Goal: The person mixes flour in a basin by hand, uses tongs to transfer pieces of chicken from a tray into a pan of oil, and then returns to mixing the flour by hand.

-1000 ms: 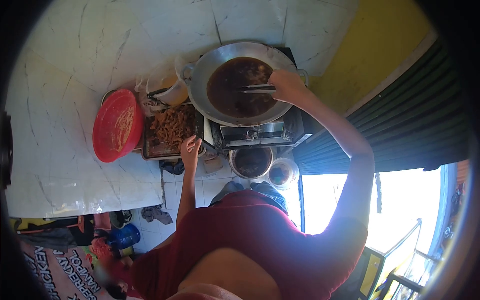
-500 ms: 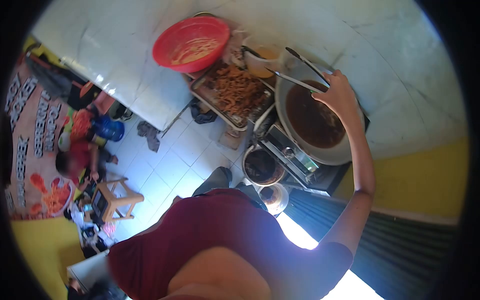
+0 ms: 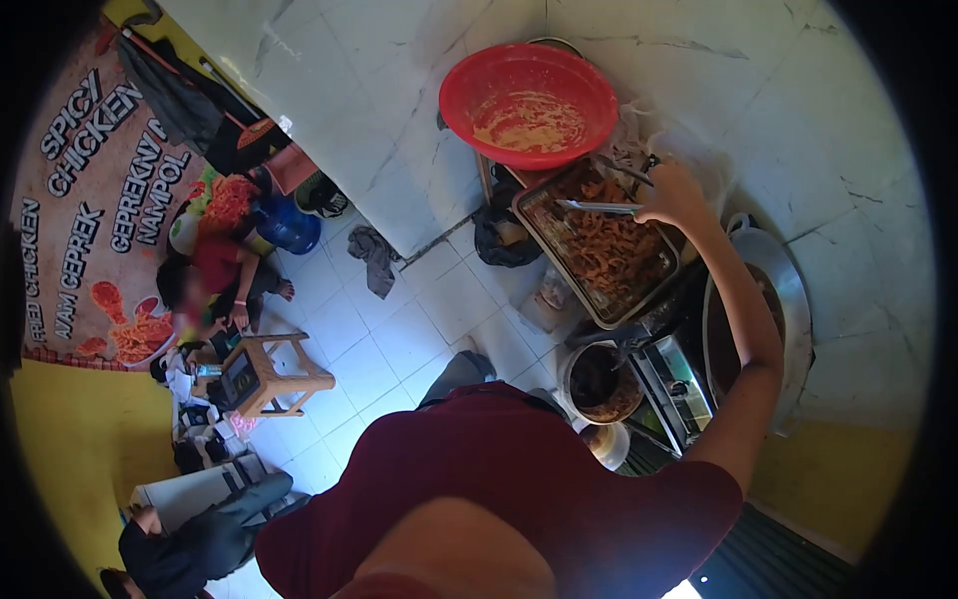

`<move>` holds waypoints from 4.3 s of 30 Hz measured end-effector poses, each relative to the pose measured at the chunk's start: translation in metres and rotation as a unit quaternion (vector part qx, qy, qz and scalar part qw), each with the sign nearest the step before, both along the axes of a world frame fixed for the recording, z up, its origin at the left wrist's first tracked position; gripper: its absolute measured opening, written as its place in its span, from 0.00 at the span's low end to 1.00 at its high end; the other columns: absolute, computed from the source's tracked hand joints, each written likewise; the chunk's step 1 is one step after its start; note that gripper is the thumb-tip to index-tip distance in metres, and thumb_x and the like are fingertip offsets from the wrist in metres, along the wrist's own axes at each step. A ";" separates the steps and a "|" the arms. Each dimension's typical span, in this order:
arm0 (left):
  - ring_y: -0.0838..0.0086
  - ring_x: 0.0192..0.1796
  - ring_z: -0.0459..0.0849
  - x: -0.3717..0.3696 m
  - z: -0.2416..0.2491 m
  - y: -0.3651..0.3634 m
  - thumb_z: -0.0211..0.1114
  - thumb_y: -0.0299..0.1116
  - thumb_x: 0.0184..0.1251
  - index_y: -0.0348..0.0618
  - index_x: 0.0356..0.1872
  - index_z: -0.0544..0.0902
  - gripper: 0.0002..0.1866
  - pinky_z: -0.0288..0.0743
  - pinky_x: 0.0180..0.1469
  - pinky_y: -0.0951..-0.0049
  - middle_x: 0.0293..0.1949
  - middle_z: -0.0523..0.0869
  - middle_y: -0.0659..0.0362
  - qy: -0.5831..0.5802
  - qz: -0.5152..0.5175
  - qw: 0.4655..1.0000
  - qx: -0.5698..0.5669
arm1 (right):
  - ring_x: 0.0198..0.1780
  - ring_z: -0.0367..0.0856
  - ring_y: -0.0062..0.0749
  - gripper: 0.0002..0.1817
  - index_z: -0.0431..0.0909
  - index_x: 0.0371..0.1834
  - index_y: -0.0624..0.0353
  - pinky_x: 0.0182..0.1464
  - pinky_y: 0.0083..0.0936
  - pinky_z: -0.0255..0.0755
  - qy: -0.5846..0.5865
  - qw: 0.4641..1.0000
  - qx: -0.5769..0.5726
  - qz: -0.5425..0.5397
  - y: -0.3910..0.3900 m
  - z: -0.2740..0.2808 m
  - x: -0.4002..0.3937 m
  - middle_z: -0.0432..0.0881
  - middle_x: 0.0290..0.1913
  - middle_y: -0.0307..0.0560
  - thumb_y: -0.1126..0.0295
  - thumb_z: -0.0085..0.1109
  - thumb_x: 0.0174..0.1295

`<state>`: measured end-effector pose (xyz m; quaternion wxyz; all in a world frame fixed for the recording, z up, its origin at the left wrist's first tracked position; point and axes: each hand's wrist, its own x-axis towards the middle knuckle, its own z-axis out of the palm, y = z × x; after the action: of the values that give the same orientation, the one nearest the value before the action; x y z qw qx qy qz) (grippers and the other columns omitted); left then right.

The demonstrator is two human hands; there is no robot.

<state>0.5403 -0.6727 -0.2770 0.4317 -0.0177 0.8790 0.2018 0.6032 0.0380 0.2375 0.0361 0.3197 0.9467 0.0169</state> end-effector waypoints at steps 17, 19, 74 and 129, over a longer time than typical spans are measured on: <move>0.72 0.44 0.77 -0.352 0.282 0.458 0.58 0.31 0.63 0.41 0.47 0.77 0.13 0.69 0.48 0.72 0.42 0.80 0.57 0.229 -0.202 0.814 0.494 | 0.37 0.78 0.46 0.29 0.79 0.32 0.62 0.38 0.35 0.72 -0.105 0.986 -0.063 -0.113 0.044 0.009 -0.085 0.79 0.33 0.53 0.59 0.73 0.21; 0.68 0.45 0.77 -0.347 0.306 0.503 0.59 0.31 0.61 0.41 0.46 0.77 0.13 0.68 0.49 0.71 0.42 0.79 0.55 0.237 -0.240 0.785 0.520 | 0.38 0.78 0.47 0.29 0.79 0.32 0.63 0.38 0.35 0.72 -0.078 0.987 -0.056 -0.128 0.057 0.014 -0.083 0.79 0.33 0.53 0.60 0.72 0.21; 0.60 0.45 0.78 -0.368 0.310 0.700 0.63 0.44 0.58 0.36 0.49 0.73 0.24 0.71 0.47 0.66 0.43 0.78 0.49 0.031 -0.646 0.564 0.513 | 0.44 0.78 0.43 0.19 0.79 0.42 0.51 0.48 0.33 0.70 0.397 0.606 0.118 -0.679 -0.086 -0.159 -0.043 0.78 0.38 0.52 0.64 0.65 0.44; 0.66 0.30 0.81 -0.498 0.288 0.732 0.55 0.37 0.64 0.41 0.29 0.81 0.11 0.71 0.33 0.70 0.29 0.82 0.56 0.204 -0.487 0.671 0.521 | 0.47 0.72 0.47 0.15 0.76 0.39 0.62 0.51 0.37 0.68 0.183 0.961 -0.125 -0.167 0.217 -0.398 -0.386 0.74 0.42 0.53 0.70 0.60 0.47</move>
<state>0.0425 0.0595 0.0114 0.2176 0.6817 0.5818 0.3865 0.2168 0.2552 -0.1603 -0.0962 0.4638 0.8648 -0.1667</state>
